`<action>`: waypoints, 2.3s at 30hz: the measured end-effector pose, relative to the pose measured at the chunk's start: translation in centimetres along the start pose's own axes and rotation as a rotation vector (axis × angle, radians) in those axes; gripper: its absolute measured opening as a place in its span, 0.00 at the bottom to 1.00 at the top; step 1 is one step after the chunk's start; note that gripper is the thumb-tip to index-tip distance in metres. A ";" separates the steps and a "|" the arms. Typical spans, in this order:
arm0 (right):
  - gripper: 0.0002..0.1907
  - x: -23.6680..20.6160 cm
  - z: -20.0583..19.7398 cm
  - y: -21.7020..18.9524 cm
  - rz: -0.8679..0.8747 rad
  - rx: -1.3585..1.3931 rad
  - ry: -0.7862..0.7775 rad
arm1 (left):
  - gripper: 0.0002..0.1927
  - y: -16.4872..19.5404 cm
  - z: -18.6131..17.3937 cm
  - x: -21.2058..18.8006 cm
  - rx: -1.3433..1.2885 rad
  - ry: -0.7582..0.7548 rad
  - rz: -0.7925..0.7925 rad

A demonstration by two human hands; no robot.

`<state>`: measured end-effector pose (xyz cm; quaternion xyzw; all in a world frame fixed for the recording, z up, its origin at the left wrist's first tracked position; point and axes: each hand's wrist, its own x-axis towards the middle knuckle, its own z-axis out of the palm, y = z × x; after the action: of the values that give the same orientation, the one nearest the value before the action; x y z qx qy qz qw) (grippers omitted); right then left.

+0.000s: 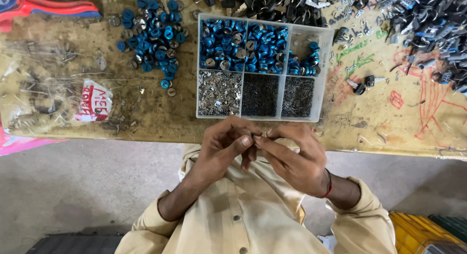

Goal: The person sits at a workbench assembling small padlock components. They pick blue metal caps and small lock parts from a compartment tray and piles on the bench, fit the caps onto lock bodies by hand, and place finished pieces back into the tray compartments, repeating the cycle with one part at a time.

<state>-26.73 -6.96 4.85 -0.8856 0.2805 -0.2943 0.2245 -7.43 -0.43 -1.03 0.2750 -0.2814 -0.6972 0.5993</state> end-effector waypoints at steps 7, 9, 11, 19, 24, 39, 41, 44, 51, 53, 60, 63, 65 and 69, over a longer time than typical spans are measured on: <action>0.04 3.7 -4.0 8.9 0.277 -0.389 -0.035 | 0.09 -0.9 0.0 -1.5 -0.044 0.007 0.012; 0.08 4.0 -4.2 11.4 0.109 -0.585 -0.039 | 0.09 -1.0 0.2 -2.4 -0.065 -0.023 -0.011; 0.06 4.2 -4.0 12.4 0.197 -0.508 -0.055 | 0.09 -0.7 0.4 -3.6 -0.071 -0.057 -0.066; 0.05 8.2 -1.9 11.5 0.153 -0.329 -0.252 | 0.09 -0.3 0.5 -3.1 -0.090 -0.101 -0.078; 0.05 8.3 -1.8 12.4 0.093 -0.401 -0.256 | 0.08 0.3 -0.1 -2.8 -0.098 -0.093 -0.098; 0.04 7.9 -1.3 14.1 0.136 -0.585 -0.088 | 0.08 -0.3 0.6 -1.2 -0.049 -0.149 -0.104; 0.03 7.6 -1.6 14.0 0.146 -0.595 -0.059 | 0.09 -0.4 0.8 -1.2 -0.030 -0.132 -0.102; 0.04 7.5 -1.9 14.0 0.127 -0.637 -0.033 | 0.09 -0.8 0.9 -0.7 -0.048 -0.127 -0.087; 0.07 8.0 -2.2 13.8 0.154 -0.583 0.019 | 0.08 -1.1 1.2 -0.5 -0.064 -0.139 -0.112; 0.06 8.0 -3.3 13.3 0.304 -0.229 0.003 | 0.08 -0.6 1.0 -0.5 -0.069 -0.134 -0.120; 0.13 4.9 -6.6 7.5 0.498 0.841 -0.084 | 0.07 0.3 0.0 1.7 -0.153 -0.222 -0.099; 0.15 2.6 -6.8 4.7 0.503 0.785 -0.115 | 0.08 0.0 0.2 3.4 -0.136 -0.239 -0.058; 0.15 1.7 -6.5 3.6 0.531 0.768 -0.101 | 0.08 0.0 0.5 3.9 -0.156 -0.261 -0.071; 0.12 0.8 -5.7 2.7 0.631 0.901 -0.130 | 0.08 0.3 1.2 4.1 -0.143 -0.291 -0.075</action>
<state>-30.91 -10.83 7.77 -0.5914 0.3643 -0.2485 0.6752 -8.60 -4.42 -0.12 0.1381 -0.3042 -0.7697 0.5440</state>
